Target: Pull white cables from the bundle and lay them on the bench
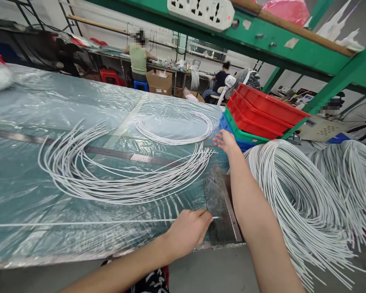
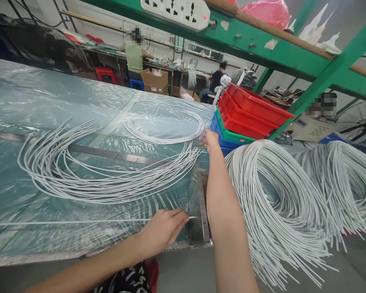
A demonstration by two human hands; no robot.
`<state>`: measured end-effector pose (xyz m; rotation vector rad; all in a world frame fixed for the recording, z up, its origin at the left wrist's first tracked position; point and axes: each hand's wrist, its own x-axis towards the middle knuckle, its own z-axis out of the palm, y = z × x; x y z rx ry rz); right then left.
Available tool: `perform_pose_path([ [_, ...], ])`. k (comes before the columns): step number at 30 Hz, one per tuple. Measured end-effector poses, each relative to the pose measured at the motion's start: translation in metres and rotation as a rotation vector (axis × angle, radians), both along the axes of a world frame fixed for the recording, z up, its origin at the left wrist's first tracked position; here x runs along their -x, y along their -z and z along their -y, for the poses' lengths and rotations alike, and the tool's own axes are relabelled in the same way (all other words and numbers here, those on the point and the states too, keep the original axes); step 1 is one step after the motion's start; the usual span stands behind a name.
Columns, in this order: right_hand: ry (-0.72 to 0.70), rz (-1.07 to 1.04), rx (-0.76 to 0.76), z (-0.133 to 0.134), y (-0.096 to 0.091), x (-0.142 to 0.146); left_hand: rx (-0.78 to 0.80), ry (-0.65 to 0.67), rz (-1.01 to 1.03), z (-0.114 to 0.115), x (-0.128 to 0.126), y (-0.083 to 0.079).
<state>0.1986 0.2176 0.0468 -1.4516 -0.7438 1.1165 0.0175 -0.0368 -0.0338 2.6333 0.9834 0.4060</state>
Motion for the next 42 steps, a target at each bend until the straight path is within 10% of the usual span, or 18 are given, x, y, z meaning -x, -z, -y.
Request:
perform_pose_path([
  [22,-0.037,-0.004,-0.002,0.003,0.001,0.010,-0.144,-0.063,-0.049,-0.004,-0.008,-0.010],
  [42,-0.102,0.029,0.012,0.006,0.013,0.022,-0.155,-0.042,-0.139,-0.022,-0.016,0.021],
])
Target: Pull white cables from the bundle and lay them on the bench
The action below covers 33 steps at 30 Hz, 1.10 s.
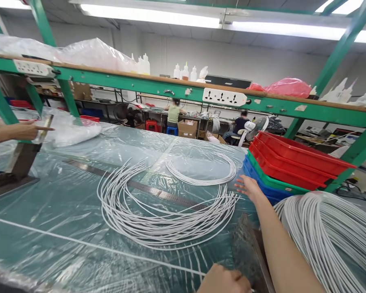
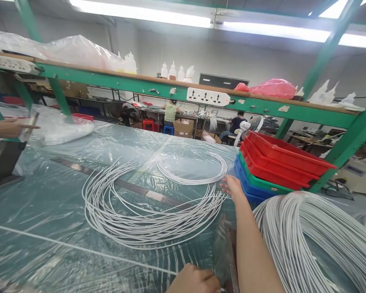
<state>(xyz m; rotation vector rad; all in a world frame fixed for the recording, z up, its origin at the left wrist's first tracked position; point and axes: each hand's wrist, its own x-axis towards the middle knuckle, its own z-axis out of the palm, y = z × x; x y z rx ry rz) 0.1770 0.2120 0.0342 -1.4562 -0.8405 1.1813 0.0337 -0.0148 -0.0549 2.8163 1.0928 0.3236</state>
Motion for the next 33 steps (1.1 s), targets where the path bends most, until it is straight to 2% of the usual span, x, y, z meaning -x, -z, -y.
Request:
perform_pose_path([
  [8,-0.042,0.029,0.017,0.001,0.000,0.002,-0.053,-0.006,0.124,-0.002,-0.003,0.026],
  [11,-0.050,0.042,0.023,0.002,-0.001,0.003,-0.062,-0.010,0.103,-0.002,-0.004,0.021],
  [16,-0.070,0.052,0.017,0.003,-0.002,0.004,-0.040,-0.014,0.006,-0.001,-0.001,0.003],
  [19,-0.080,0.061,0.017,0.003,-0.003,0.004,-0.053,-0.004,0.004,-0.001,0.000,-0.002],
  [24,-0.110,0.069,0.013,0.001,-0.002,0.003,-0.070,0.007,0.032,-0.002,0.000,0.003],
  [33,-0.131,0.081,0.017,0.000,0.000,0.003,-0.102,-0.013,0.122,-0.004,-0.002,0.021],
])
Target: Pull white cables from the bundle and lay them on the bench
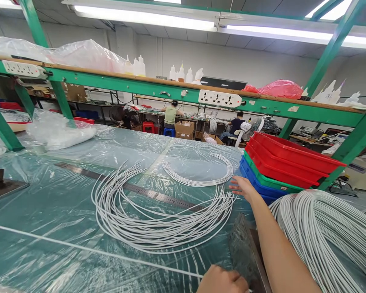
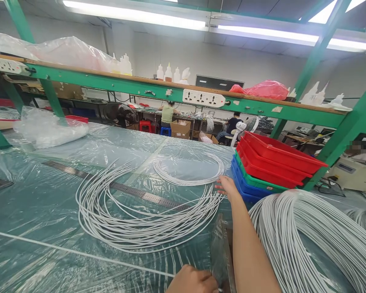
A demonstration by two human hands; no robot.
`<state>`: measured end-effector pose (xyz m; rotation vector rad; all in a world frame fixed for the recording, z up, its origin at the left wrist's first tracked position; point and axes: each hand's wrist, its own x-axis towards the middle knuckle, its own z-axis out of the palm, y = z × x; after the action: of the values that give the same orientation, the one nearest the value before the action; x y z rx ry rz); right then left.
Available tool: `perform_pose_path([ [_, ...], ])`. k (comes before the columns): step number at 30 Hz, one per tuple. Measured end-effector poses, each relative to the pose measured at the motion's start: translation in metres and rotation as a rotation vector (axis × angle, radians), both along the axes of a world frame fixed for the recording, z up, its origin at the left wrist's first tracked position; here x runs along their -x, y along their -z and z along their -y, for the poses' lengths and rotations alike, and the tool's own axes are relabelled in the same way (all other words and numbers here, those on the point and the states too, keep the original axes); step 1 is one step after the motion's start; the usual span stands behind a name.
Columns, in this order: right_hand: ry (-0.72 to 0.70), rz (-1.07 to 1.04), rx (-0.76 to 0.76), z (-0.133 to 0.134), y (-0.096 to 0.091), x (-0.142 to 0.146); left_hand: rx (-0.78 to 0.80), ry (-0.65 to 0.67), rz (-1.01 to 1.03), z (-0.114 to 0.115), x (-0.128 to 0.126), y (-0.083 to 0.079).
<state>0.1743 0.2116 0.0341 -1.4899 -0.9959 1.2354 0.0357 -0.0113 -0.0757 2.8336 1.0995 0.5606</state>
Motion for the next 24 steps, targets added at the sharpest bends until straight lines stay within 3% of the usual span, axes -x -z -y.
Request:
perform_pose_path([
  [7,-0.011,0.020,0.010,0.004,-0.004,0.003,0.066,-0.026,-0.103,-0.002,-0.004,0.003],
  [24,-0.039,0.038,0.022,0.000,0.002,0.003,-0.065,-0.024,-0.036,-0.006,-0.004,0.013],
])
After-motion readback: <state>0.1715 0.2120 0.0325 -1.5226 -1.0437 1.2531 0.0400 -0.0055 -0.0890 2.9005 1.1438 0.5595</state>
